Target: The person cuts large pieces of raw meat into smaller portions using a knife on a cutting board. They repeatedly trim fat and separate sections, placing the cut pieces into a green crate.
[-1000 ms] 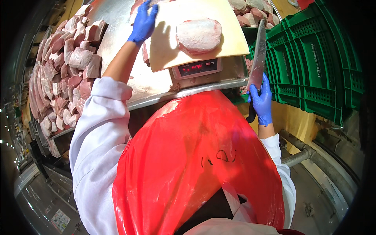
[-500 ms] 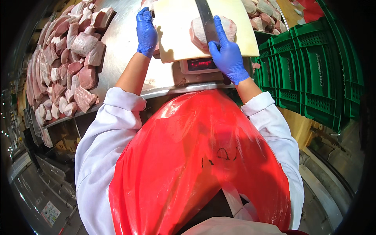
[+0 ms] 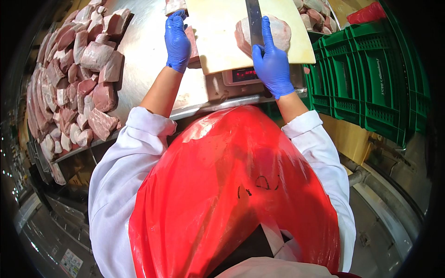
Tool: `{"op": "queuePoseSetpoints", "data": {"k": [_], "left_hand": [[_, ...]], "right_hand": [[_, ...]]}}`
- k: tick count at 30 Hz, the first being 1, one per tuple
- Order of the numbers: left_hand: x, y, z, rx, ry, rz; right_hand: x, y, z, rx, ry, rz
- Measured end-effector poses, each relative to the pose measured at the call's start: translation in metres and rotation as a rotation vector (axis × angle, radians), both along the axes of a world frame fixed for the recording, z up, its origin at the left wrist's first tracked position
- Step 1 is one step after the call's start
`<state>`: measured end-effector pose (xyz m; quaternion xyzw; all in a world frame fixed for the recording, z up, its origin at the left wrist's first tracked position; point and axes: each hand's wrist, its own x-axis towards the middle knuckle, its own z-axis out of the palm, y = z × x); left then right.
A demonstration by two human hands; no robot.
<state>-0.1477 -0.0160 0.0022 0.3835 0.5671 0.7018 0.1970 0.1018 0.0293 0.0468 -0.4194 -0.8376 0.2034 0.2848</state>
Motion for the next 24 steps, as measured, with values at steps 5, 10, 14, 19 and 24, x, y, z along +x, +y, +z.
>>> {"op": "queuePoseSetpoints", "data": {"k": [5,10,14,19,24], "left_hand": [[-0.002,0.012,0.000,0.038,-0.029,-0.063],[0.006,0.020,0.006,0.069,-0.116,-0.065],[0.020,0.021,0.003,-0.129,0.091,0.004],[0.077,0.018,0.007,-0.215,0.351,-0.266],[0.065,0.034,-0.010,-0.209,0.284,-0.297]], "right_hand": [[0.005,-0.034,-0.011,0.102,-0.184,-0.079],[0.058,-0.109,-0.030,-0.094,-0.435,-0.074],[0.101,-0.144,-0.015,-0.259,-0.499,0.008],[0.122,-0.150,0.008,-0.327,-0.143,-0.172],[0.083,-0.108,0.008,-0.145,0.033,-0.306]]}}
